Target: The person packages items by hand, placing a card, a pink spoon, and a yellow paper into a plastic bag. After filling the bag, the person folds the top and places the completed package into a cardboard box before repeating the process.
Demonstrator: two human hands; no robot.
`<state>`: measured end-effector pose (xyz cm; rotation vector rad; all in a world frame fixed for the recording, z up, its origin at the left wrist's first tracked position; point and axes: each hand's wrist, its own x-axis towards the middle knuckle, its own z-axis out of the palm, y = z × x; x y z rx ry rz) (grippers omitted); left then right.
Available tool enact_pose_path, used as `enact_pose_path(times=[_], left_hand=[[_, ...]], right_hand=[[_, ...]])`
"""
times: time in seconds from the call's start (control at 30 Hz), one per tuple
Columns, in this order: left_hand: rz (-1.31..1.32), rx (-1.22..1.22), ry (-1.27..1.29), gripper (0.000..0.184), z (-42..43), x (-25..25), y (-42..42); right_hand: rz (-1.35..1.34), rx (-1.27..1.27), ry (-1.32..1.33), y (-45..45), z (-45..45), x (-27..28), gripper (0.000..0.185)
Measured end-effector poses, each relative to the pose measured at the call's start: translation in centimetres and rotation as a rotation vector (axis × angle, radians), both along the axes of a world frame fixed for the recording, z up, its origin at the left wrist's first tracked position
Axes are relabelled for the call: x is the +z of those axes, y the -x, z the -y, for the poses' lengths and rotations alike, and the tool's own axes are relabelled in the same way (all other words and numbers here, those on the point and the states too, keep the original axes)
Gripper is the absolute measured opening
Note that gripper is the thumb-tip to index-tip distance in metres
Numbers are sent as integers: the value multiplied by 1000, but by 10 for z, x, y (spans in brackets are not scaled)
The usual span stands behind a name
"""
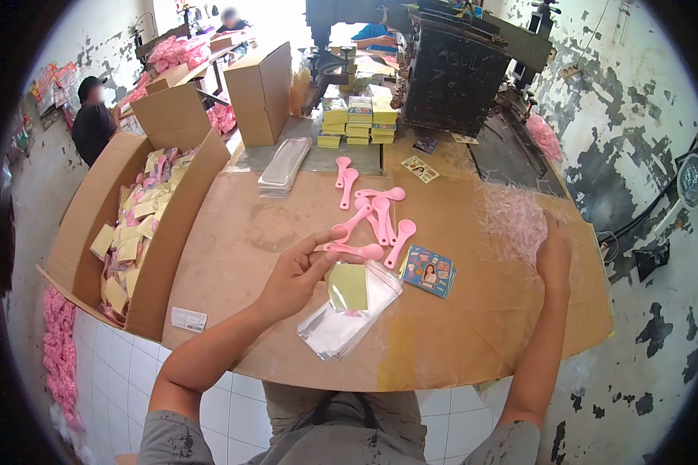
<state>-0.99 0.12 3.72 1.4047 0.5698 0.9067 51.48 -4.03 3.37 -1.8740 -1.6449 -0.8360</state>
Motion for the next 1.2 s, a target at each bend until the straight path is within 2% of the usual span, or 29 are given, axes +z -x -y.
enact_pose_path(times=[0.07, 0.13, 0.27, 0.33, 0.43, 0.73, 1.03, 1.2], left_hand=[[80, -8, 36, 40, 1, -5, -4], [55, 3, 49, 37, 2, -4, -6], [40, 12, 29, 32, 3, -9, -8], [62, 2, 45, 31, 3, -12, -7], [85, 9, 51, 30, 1, -17, -7], [56, 46, 29, 27, 0, -15, -5], [-5, 81, 28, 25, 1, -12, -3], [-9, 8, -86, 26, -5, -21, 3]], right_hand=[[-63, -70, 27, 44, 11, 25, 37], [-565, 155, 107, 103, 7, 47, 31], [-1013, 709, 591, 217, 2, 47, 29], [-937, 960, 599, 260, 2, 41, 27], [-1189, 1034, 702, 281, -11, 27, 25], [-1289, 1054, 544, 282, -19, 6, 15], [-1461, 1082, 611, 273, -18, 0, 11], [-1279, 1136, 561, 264, -20, -1, 17]])
